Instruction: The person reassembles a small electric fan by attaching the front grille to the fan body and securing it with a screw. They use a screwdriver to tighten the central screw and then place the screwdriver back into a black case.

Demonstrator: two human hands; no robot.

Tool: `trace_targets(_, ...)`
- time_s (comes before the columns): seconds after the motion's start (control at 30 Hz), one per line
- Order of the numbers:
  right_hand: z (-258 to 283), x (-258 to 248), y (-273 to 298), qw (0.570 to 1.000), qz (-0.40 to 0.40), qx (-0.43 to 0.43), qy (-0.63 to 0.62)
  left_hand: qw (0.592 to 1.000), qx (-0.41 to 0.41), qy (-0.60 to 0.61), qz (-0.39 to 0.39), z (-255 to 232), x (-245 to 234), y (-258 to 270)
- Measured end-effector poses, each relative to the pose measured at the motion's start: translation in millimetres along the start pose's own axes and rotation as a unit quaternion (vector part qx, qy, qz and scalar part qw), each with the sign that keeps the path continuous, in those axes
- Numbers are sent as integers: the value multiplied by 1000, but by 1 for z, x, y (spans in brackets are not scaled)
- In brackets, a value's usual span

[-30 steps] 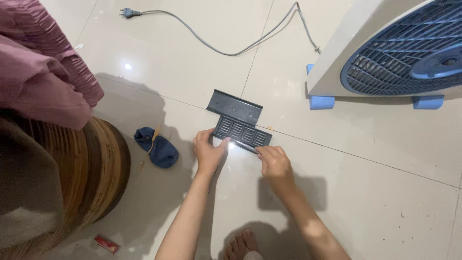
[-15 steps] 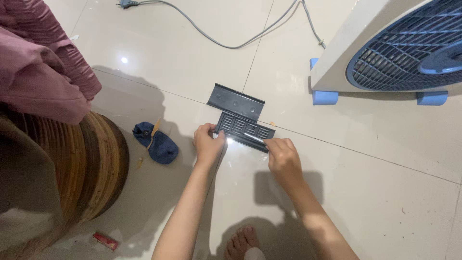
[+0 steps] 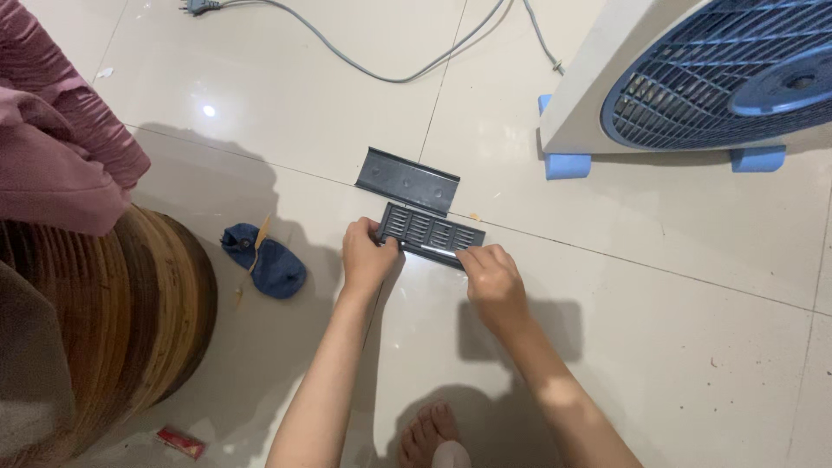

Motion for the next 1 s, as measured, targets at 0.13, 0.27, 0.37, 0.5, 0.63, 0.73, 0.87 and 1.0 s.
trace_targets(0.13,-4,6,6,1000,23,16,-14,998,8,67,13,6,5,5)
trace_targets(0.27,-4,12,10,1000,20,1,-6,996,40,77,3,7,6,8)
trace_targets(0.37,-4,15,10,1000,21,8,-21,996,38,75,2,8,6,7)
trace_targets(0.5,-5,18,11,999,27,-3,-17,997,23,79,0,8,8,8)
trace_targets(0.63,-5,23,16,1000,13,1,24,995,40,91,-11,8,10,10)
trace_targets(0.73,-6,30,20,999,19,-8,26,995,33,92,-16,10,12,11)
trace_targets(0.87,-4,35,25,998,1,-49,27,995,42,89,-29,12,14,13)
trace_targets(1.0,-5,38,25,998,12,-50,34,995,56,77,-26,7,11,14)
Point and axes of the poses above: each hand's wrist, its own y-axis away from the middle knuckle, its own x-axis out of the palm, z = x × y, the point moved 3 cm from there along -y, towards the middle knuckle, and after that the axes turned 3 degrees about z, right-handed, at the moved point
